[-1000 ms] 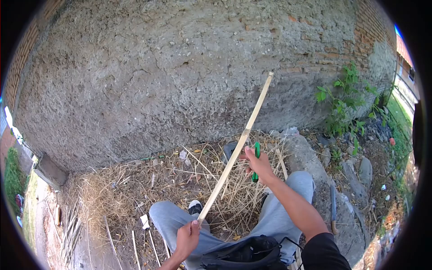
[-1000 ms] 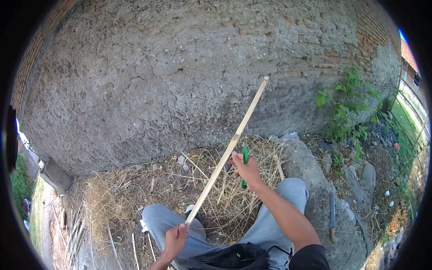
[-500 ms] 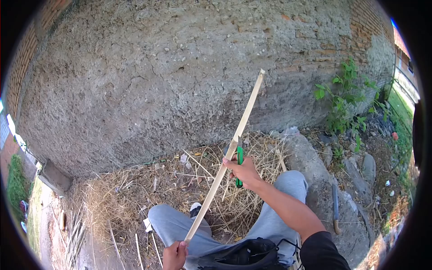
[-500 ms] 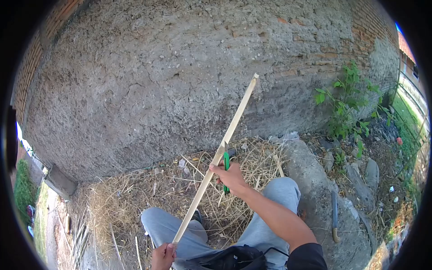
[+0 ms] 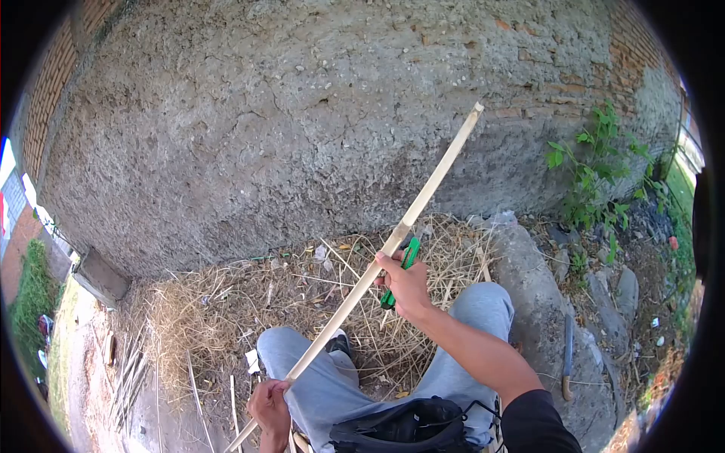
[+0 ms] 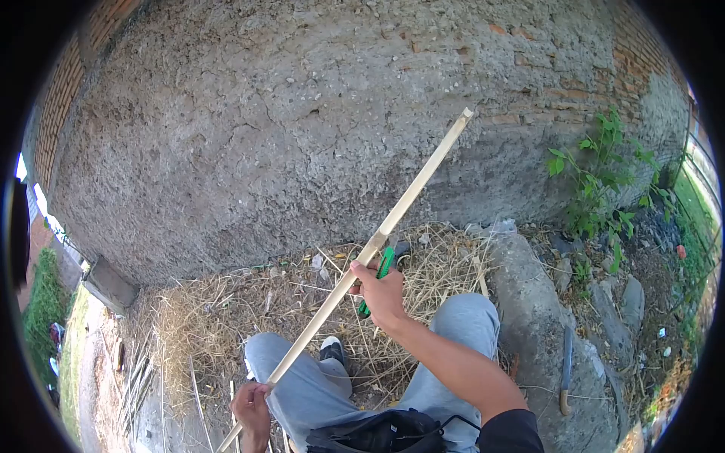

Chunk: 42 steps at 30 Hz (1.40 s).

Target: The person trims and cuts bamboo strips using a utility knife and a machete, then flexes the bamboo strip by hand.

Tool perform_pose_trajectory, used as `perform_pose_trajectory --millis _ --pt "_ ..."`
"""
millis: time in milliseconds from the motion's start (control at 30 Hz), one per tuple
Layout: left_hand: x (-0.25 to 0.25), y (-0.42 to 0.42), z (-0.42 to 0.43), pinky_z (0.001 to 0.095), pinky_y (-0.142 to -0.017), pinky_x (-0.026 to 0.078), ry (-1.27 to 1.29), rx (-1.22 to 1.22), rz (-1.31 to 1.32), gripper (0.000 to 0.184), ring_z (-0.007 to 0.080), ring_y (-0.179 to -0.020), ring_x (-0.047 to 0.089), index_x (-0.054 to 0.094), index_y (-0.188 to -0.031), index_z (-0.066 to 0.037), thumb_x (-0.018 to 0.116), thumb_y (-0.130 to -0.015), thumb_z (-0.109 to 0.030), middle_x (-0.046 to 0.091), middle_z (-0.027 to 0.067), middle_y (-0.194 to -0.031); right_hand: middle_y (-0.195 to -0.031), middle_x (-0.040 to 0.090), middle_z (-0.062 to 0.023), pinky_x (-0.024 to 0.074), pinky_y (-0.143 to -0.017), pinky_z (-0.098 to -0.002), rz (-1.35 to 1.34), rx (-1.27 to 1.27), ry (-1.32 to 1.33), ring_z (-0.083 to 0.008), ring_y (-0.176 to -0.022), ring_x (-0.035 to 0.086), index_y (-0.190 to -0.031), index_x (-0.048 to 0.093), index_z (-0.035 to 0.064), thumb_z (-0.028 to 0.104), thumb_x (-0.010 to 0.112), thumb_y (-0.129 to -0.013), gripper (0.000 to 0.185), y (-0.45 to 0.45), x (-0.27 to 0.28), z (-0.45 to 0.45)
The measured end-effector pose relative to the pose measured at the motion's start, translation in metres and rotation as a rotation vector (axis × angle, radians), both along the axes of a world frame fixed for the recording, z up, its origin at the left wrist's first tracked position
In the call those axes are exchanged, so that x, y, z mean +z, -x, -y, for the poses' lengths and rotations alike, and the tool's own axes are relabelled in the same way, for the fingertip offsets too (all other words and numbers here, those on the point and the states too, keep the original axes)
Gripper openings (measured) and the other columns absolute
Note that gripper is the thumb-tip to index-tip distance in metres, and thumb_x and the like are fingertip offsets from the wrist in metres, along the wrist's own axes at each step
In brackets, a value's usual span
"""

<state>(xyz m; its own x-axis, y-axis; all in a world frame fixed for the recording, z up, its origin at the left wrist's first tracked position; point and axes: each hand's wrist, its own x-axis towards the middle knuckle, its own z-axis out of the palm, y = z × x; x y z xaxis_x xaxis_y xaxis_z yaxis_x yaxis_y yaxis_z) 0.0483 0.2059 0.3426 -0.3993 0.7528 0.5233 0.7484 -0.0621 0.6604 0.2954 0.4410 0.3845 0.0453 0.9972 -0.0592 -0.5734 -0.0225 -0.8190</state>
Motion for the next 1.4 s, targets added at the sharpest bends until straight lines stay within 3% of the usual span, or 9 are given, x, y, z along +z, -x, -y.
perform_pose_trajectory --millis 200,267,500,633,767,967,1100,1233,1400 --pt "0.016 0.010 -0.009 0.0346 -0.061 0.044 -0.001 0.136 -0.125 0.017 0.0210 -0.063 0.056 0.053 -0.080 0.000 0.049 -0.095 -0.006 0.060 0.0110 -0.071 -0.077 0.060 -0.0048 0.0541 -0.053 -0.0250 -0.030 0.022 -0.013 -0.0107 -0.061 0.058 -0.091 0.062 -0.0029 0.013 0.068 -0.088 0.017 0.000 -0.009 -0.005" --pt "0.025 0.029 -0.008 0.0340 -0.062 0.044 -0.024 0.195 -0.100 0.020 0.0203 -0.064 0.056 0.052 -0.080 0.000 0.047 -0.097 -0.009 0.060 0.0108 -0.072 -0.058 0.049 0.0015 0.0532 -0.054 -0.0265 -0.030 -0.007 0.007 -0.0043 -0.044 0.039 -0.084 0.061 0.0009 0.013 0.066 -0.089 0.014 0.001 0.003 -0.002" --pt "0.077 0.121 0.019 0.0341 -0.069 0.044 -0.104 0.703 -0.267 0.035 0.0197 -0.071 0.058 0.051 -0.084 -0.001 0.038 -0.103 -0.028 0.062 0.0105 -0.079 -0.059 0.050 -0.0001 0.0551 -0.057 -0.0273 -0.048 -0.002 0.046 -0.0053 -0.043 0.039 -0.084 0.060 -0.0005 0.014 0.067 -0.089 0.017 0.000 0.001 -0.004" --pt "0.099 0.117 0.011 0.0452 -0.097 0.042 -0.185 0.904 -0.229 0.058 0.0319 -0.116 0.055 0.046 -0.133 -0.004 0.034 -0.099 -0.050 0.055 0.0198 -0.126 -0.066 0.057 -0.0042 0.0564 -0.060 -0.0291 -0.064 0.033 0.007 -0.0059 -0.044 0.041 -0.087 0.059 -0.0013 0.013 0.064 -0.091 0.016 0.003 0.002 -0.002" --pt "0.106 0.011 -0.040 0.0518 -0.109 0.032 0.113 0.599 -0.323 0.071 0.0397 -0.133 0.037 0.029 -0.142 -0.003 0.057 -0.091 -0.044 0.037 0.0224 -0.143 -0.069 0.060 -0.0059 0.0579 -0.063 -0.0320 -0.102 0.062 -0.050 -0.0062 -0.047 0.046 -0.089 0.058 -0.0021 0.011 0.063 -0.092 0.014 0.006 -0.001 -0.002" --pt "0.091 -0.086 -0.130 0.0490 -0.102 0.037 0.142 -0.354 -0.515 0.068 0.0420 -0.127 0.042 0.039 -0.129 0.006 0.072 -0.082 -0.029 0.043 0.0268 -0.133 -0.062 0.059 -0.0025 0.0446 -0.044 -0.0245 0.009 0.083 -0.143 -0.0052 -0.043 0.045 -0.092 0.059 -0.0052 0.011 0.067 -0.089 0.018 0.011 -0.010 0.000" --pt "0.084 -0.113 -0.177 0.0513 -0.086 0.048 0.256 -0.439 -0.425 0.059 0.0438 -0.107 0.058 0.041 -0.126 0.005 0.068 -0.085 -0.027 0.055 0.0263 -0.120 -0.063 0.061 -0.0023 0.0387 -0.041 -0.0231 0.090 0.064 -0.146 -0.0053 -0.044 0.048 -0.090 0.061 -0.0042 0.012 0.067 -0.089 0.018 0.003 -0.001 0.002" --pt "0.060 -0.105 -0.202 0.0540 -0.059 0.050 0.386 -0.355 -0.475 0.029 0.0446 -0.063 0.063 0.054 -0.098 0.005 0.059 -0.089 -0.022 0.066 0.0204 -0.072 -0.060 0.058 -0.0006 0.0361 -0.039 -0.0229 0.312 0.113 -0.202 -0.0052 -0.043 0.046 -0.087 0.063 -0.0017 0.017 0.069 -0.089 0.020 -0.009 0.004 -0.005" --pt "0.069 -0.090 -0.179 0.0399 -0.049 0.044 0.595 -0.518 -0.021 0.049 0.0217 -0.047 0.057 0.055 -0.063 0.004 0.058 -0.093 -0.034 0.056 0.0141 -0.052 -0.058 0.055 0.0003 0.0373 -0.043 -0.0281 0.706 0.195 -0.411 -0.0086 -0.045 0.047 -0.078 0.065 0.0019 0.040 0.074 -0.082 0.039 -0.031 0.020 -0.002"
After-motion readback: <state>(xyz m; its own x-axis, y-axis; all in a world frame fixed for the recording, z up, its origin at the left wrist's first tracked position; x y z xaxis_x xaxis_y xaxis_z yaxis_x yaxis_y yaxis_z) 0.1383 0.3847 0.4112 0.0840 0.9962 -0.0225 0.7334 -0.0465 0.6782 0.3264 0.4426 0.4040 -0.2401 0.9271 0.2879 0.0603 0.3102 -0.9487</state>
